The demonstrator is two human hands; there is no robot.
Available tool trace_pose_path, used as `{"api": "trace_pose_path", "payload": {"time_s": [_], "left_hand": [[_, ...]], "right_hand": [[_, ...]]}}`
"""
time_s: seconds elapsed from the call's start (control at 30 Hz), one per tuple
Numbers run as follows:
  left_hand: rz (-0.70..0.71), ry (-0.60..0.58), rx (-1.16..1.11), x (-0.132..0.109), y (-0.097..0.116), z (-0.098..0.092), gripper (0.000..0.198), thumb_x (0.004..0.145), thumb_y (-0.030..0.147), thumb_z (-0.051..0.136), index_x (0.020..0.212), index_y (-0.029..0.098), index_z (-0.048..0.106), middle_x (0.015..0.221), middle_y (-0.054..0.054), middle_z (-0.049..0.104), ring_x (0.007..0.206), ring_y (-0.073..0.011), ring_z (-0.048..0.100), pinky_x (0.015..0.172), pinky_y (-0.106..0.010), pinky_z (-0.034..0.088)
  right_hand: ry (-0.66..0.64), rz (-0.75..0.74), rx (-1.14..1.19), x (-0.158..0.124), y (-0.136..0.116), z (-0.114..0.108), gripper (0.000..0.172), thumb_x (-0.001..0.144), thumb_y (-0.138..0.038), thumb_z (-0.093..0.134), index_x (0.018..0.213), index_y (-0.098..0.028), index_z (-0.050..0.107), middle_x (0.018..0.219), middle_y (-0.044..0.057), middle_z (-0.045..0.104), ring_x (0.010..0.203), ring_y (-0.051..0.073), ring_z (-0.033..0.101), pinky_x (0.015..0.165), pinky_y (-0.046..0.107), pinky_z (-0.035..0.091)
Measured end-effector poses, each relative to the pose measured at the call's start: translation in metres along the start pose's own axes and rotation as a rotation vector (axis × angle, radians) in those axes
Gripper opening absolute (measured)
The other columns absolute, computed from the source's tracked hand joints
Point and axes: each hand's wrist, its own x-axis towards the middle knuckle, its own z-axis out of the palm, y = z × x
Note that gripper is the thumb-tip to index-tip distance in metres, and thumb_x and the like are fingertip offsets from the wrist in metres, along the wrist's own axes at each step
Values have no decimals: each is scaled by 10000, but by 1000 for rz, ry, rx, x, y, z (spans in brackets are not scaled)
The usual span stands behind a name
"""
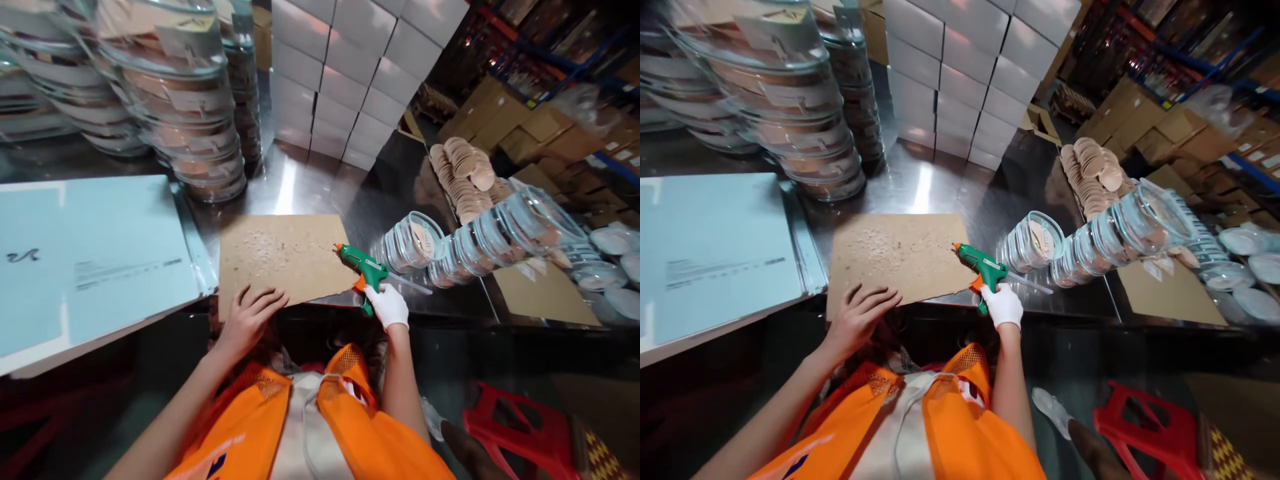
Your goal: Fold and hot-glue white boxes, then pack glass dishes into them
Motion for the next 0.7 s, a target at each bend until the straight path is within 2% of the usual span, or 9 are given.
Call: {"api": "trace_pose_path", "payload": {"time_s": [0.1, 0.23, 0.37, 0.53, 0.6, 0.7], "left_hand": [[18, -38, -48, 5, -7, 3, 513, 1026, 119, 458, 1460, 328, 636, 1356, -63, 758, 1296, -231, 677, 1291, -551, 268], [21, -108, -91, 8, -14, 8, 532, 1010, 100, 439, 1437, 330, 659, 1368, -74, 750, 1319, -225, 674, 1294, -579, 307], [32, -115, -113, 8, -19, 11, 606, 964, 42, 419, 1458, 314, 641, 1402, -81, 731, 1359, -213, 651, 1303, -603, 317], [52, -171, -131, 22, -18, 10, 609, 960, 27, 413, 1454, 297, 646, 1419, -89, 719, 1393, -211, 623, 1309, -607, 322], [42, -196, -120, 27, -14, 12, 605, 967, 20, 396, 1446, 286, 653, 1422, -93, 717, 1397, -208, 620, 1318, -611, 303], [17, -164, -101, 29, 1, 16, 546, 1000, 45, 416, 1431, 271, 662, 1396, -102, 731, 1369, -208, 643, 1325, -622, 280]], "right_hand": [[20, -15, 164, 4, 15, 5, 446, 860, -599, 625, 899, -175, 757, 881, 81, 789, 865, 249, 733, 749, 297, 531], [87, -23, 311, 4, 28, 13, 511, 868, -629, 543, 865, -151, 724, 737, 46, 734, 703, 208, 663, 630, 280, 505], [143, -44, 330, 6, 24, 19, 471, 823, -628, 600, 868, -176, 722, 795, 56, 760, 791, 230, 693, 725, 293, 518], [133, -17, 223, 8, 13, 14, 413, 818, -605, 626, 892, -209, 717, 912, 106, 797, 954, 308, 730, 834, 346, 510], [112, -10, 175, 8, 13, 10, 406, 844, -599, 608, 907, -210, 707, 966, 136, 802, 974, 331, 732, 837, 368, 504], [67, -21, 99, 9, 17, 4, 409, 877, -593, 589, 974, -208, 685, 1000, 165, 796, 964, 362, 735, 807, 394, 491]]}}
